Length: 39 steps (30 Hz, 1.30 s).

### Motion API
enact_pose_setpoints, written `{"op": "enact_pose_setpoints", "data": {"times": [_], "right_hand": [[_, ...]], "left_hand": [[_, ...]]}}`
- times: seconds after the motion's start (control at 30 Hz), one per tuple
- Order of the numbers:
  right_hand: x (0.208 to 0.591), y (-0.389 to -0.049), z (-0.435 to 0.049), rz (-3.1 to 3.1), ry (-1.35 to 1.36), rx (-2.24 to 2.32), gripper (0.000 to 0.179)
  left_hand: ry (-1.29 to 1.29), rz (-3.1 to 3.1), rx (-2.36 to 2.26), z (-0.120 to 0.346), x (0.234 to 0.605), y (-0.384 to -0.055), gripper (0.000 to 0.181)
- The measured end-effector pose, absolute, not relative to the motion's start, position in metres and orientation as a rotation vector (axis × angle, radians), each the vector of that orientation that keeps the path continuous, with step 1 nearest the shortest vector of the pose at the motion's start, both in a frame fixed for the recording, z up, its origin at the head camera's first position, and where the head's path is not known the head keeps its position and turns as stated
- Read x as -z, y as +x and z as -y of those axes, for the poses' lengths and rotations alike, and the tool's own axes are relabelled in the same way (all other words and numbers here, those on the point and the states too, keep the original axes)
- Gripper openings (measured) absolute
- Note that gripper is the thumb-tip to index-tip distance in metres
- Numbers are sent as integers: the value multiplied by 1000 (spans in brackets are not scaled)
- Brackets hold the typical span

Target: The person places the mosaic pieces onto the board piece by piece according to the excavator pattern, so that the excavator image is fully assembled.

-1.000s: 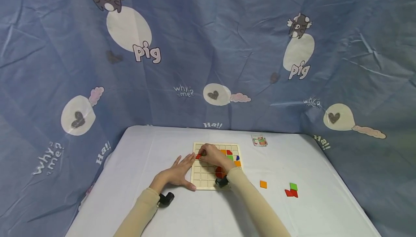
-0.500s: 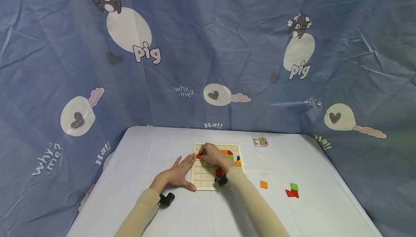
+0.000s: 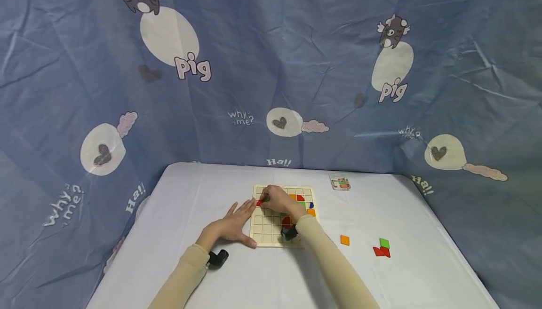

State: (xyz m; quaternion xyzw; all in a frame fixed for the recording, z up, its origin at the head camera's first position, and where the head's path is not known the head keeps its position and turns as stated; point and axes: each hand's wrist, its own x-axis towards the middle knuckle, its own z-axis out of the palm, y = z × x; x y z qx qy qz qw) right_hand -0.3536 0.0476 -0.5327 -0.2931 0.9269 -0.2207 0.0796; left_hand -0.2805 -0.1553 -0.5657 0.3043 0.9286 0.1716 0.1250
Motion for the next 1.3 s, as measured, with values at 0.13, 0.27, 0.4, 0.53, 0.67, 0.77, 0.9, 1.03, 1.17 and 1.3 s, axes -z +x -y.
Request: {"op": "enact_pose_setpoints", "data": {"times": [0.13, 0.27, 0.4, 0.53, 0.67, 0.77, 0.9, 1.03, 1.17, 1.3], "right_hand": [[536, -355, -48, -2782, -885, 673, 15], [537, -356, -50, -2773, -932, 648, 13], [535, -356, -50, -2772, -972, 619, 12], [535, -355, -49, -2779, -975, 613, 13], [537, -355, -48, -2784, -973, 614, 14], [538, -356, -48, -2786, -971, 617, 14], [538, -357, -48, -2782, -970, 644, 15], [537, -357, -49, -2774, -978, 654, 16], [537, -356, -51, -2758, -971, 662, 16], [534, -355, -51, -2733, -961, 672, 18]], "left_hand": [[888, -2691, -519, 155, 564, -281, 131], [883, -2689, -512, 155, 566, -281, 131], [883, -2700, -494, 156, 567, -282, 132], [887, -2691, -512, 157, 566, -281, 131], [885, -2680, -531, 156, 564, -281, 130], [879, -2680, -518, 156, 564, -281, 130], [880, -2690, -508, 156, 563, -281, 130], [881, -2687, -512, 156, 562, -281, 129], [883, -2686, -511, 155, 561, -279, 129], [876, -2690, -508, 155, 561, -279, 130]]}}
